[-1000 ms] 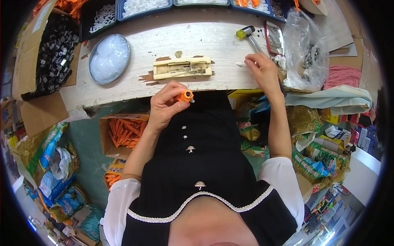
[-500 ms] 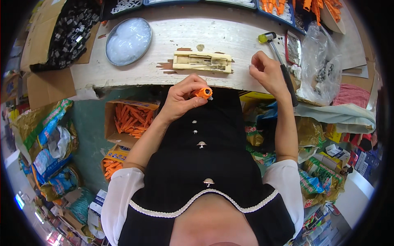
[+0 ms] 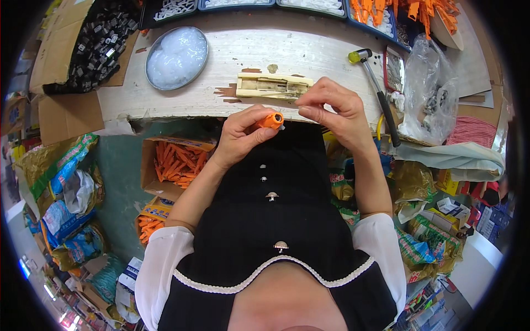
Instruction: Assembling small orange plastic toy gun components at a workbench, using a small hammer.
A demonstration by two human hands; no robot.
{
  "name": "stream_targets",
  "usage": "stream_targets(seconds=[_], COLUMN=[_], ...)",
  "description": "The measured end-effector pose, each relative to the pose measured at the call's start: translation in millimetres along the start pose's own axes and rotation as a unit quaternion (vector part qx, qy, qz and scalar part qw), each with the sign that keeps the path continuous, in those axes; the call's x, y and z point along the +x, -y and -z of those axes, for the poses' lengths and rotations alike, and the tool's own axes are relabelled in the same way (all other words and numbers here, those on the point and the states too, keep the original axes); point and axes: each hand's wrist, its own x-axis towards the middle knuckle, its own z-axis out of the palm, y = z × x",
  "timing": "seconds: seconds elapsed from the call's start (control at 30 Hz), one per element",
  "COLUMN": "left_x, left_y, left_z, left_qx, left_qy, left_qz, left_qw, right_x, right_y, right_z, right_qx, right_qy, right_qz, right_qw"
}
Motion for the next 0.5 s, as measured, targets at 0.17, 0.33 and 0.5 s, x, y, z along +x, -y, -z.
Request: stream_targets(seconds=[0.17, 0.33, 0.5], left_x=[1, 3, 4], left_y=[-2, -2, -2], left_z=[1, -2, 0], left_qx=[0.068, 0.082, 0.093], left_qy=[-0.009, -0.045, -0.046], left_qz=[-0.013, -0.074, -0.087], left_qw=[0.998, 0.993, 0.991], right_x=[-1, 0, 2], right_y=[9, 15, 9], right_z=[-15, -20, -24], right_qx=[0.091, 0.064, -0.013], right_qy=[-0.032, -0.021, -0.005], right_qz=[-0.048, -0.032, 0.021], right_qw=[0.994, 0.997, 1.0])
